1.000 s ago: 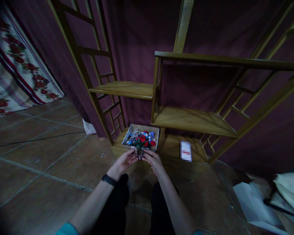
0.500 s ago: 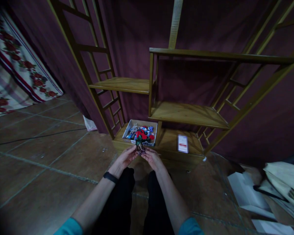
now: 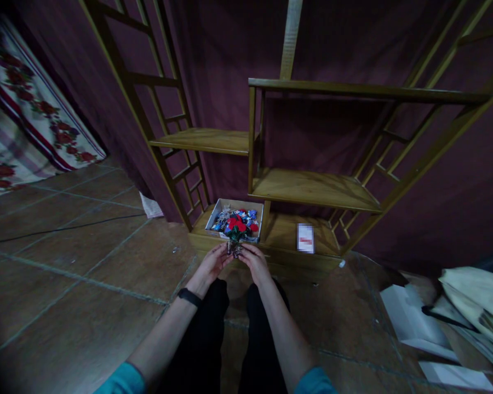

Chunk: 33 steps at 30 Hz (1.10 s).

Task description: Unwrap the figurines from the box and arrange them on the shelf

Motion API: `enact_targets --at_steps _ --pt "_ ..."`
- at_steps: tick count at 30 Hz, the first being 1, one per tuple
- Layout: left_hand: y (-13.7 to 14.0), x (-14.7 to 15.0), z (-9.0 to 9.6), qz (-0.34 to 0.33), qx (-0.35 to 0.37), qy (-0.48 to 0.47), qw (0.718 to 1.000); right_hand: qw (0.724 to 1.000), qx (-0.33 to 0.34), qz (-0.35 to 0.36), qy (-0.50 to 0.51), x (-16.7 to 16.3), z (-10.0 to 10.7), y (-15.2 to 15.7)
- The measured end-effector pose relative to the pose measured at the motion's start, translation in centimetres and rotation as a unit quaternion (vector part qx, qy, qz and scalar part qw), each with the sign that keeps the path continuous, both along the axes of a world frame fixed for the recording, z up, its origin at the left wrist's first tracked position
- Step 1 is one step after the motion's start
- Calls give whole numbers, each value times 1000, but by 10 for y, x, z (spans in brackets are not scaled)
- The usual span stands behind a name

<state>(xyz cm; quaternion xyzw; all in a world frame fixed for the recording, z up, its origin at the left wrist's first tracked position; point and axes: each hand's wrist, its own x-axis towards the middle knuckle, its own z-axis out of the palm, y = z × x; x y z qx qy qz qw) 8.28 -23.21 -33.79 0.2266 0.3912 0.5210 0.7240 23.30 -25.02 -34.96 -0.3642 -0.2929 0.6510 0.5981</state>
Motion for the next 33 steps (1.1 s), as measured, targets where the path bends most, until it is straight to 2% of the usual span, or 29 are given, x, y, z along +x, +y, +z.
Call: enact_targets --at_steps 7,12,17,21,27,33 --pt "-2 0 4 -23 -9 -37 999 995 23 -67 -68 -2 -5 2" --pt "-4 0 4 -45 -1 -56 997 977 67 -119 -162 -4 -9 6" --pt "-4 0 2 -27 9 -33 999 970 86 -116 -198 -6 -10 6" --pt "-3 -2 -1 -13 1 -37 999 976 68 -91 -183 -3 -6 1" --pt "-2 -3 -3 -26 -24 -70 997 983 14 -106 -146 1 -7 -1" --pt "0 -3 -5 -39 -14 -70 997 997 -30 -52 -55 -3 -7 0"
